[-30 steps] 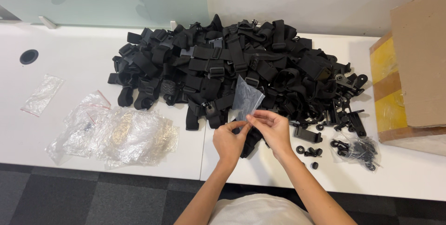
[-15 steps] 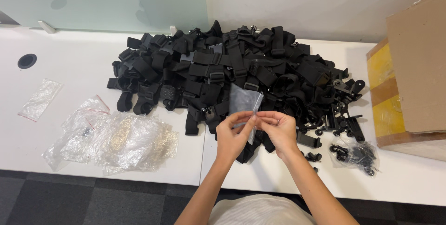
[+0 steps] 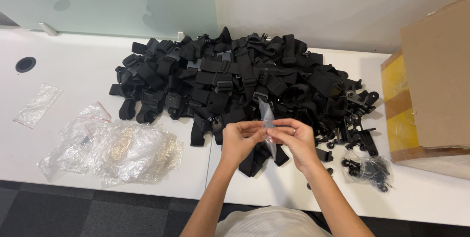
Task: The person assembles black straps by attaching small metal hardware pieces to them. They then place the assembled straps into clear plastic bags and put the bags into a cardboard box. The person repeats this process multiple times.
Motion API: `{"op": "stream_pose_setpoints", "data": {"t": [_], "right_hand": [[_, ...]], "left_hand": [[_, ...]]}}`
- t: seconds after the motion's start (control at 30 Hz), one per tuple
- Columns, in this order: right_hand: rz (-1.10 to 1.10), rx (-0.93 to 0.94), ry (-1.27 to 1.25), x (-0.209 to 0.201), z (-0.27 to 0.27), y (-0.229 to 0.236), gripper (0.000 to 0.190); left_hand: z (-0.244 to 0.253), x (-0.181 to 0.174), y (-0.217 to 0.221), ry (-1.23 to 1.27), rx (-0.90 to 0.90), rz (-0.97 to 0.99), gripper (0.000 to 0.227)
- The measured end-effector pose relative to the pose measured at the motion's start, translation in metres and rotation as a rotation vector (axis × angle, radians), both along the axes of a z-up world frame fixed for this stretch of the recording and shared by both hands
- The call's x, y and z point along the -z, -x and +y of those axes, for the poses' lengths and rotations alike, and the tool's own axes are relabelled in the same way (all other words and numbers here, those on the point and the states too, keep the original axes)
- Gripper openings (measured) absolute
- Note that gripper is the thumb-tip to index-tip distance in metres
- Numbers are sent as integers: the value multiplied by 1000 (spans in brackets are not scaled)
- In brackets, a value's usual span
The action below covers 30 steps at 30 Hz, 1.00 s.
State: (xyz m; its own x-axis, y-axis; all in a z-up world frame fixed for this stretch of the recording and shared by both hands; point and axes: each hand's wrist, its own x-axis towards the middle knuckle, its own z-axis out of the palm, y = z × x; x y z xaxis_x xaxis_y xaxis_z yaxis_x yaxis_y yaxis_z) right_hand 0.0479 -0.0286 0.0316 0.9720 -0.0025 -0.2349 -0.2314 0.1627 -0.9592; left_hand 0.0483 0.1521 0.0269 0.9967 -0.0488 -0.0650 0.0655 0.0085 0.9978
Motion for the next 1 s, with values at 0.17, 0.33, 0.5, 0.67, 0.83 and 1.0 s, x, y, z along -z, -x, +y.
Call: {"op": "stream_pose_setpoints", "data": {"t": [0.17,0.33,0.5,0.67,0.83,1.0], "right_hand": [[-195,147,299,11,-26,-11,16],[-273,100,558,10,-38,-17,11],[-430,-126,654,17,-15,-6,20],[-402,-152,675,16,3,-2,18],[-322,-151,607,40,-6,-12,27],[-26,-239,530,79,-38,-20,24]], "left_hand": [[0,-12,5,-120,-152,-2,29],[5,-12,6,-257,-282,-141,13],[-6,1,10,-435,-131,-278,14],[-21,-1,24,-613,-160,-449,34],[-21,-15,31,-678,-86,-345,47],[-20,-10,34,-669,78,-466,43]]}}
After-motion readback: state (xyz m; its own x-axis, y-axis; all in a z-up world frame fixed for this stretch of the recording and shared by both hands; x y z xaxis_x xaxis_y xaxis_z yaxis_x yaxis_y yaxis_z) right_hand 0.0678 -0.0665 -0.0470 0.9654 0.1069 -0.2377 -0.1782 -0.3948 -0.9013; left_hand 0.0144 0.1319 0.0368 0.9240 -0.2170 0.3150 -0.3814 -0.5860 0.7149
